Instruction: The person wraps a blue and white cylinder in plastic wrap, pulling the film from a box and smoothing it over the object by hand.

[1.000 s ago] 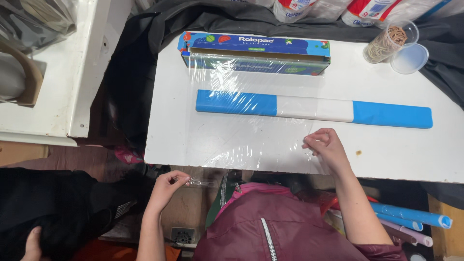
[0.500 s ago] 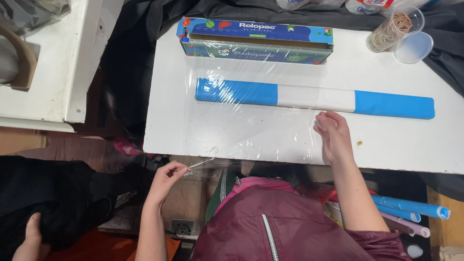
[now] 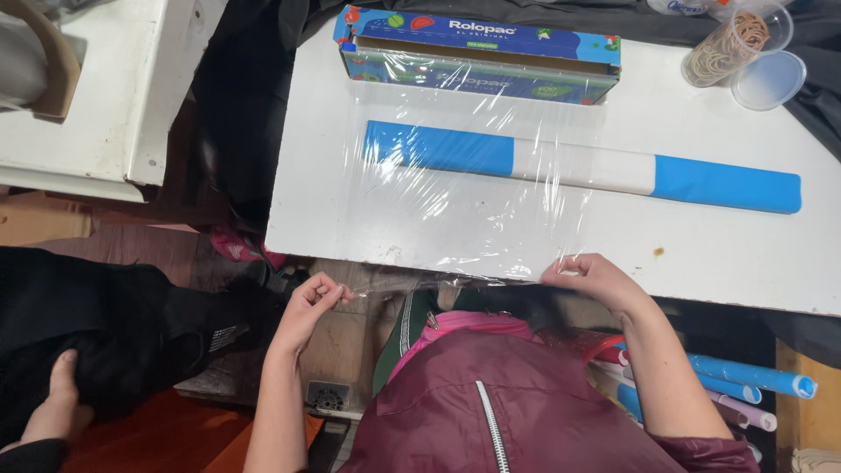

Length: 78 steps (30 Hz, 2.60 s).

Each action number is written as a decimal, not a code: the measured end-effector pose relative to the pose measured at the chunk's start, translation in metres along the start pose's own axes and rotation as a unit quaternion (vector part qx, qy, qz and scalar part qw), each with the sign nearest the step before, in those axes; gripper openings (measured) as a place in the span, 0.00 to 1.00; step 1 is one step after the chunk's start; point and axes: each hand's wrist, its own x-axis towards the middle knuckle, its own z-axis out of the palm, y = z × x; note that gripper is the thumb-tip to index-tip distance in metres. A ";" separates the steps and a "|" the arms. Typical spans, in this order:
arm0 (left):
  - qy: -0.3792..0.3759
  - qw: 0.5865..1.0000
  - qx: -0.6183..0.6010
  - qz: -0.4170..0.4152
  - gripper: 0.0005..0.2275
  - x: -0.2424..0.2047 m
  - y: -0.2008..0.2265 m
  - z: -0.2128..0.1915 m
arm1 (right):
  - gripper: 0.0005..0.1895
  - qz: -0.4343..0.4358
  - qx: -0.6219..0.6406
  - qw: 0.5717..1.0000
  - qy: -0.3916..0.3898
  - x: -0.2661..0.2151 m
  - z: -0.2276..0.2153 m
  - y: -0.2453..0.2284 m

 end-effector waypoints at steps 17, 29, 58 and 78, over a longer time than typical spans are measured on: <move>0.003 0.996 -0.086 -0.018 0.03 0.012 -0.073 -0.002 | 0.11 0.078 0.075 0.993 0.036 -0.020 0.011 0.119; 0.020 0.999 -0.024 -0.034 0.06 0.022 -0.112 -0.011 | 0.16 0.055 0.029 0.997 0.036 -0.003 0.012 0.142; 0.031 0.763 0.537 0.359 0.26 0.262 0.151 0.138 | 0.23 -0.312 -0.393 0.831 0.238 0.139 -0.054 -0.128; 0.002 0.641 0.682 0.352 0.32 0.334 0.175 0.143 | 0.33 -0.256 -0.506 0.817 0.105 0.177 -0.083 -0.187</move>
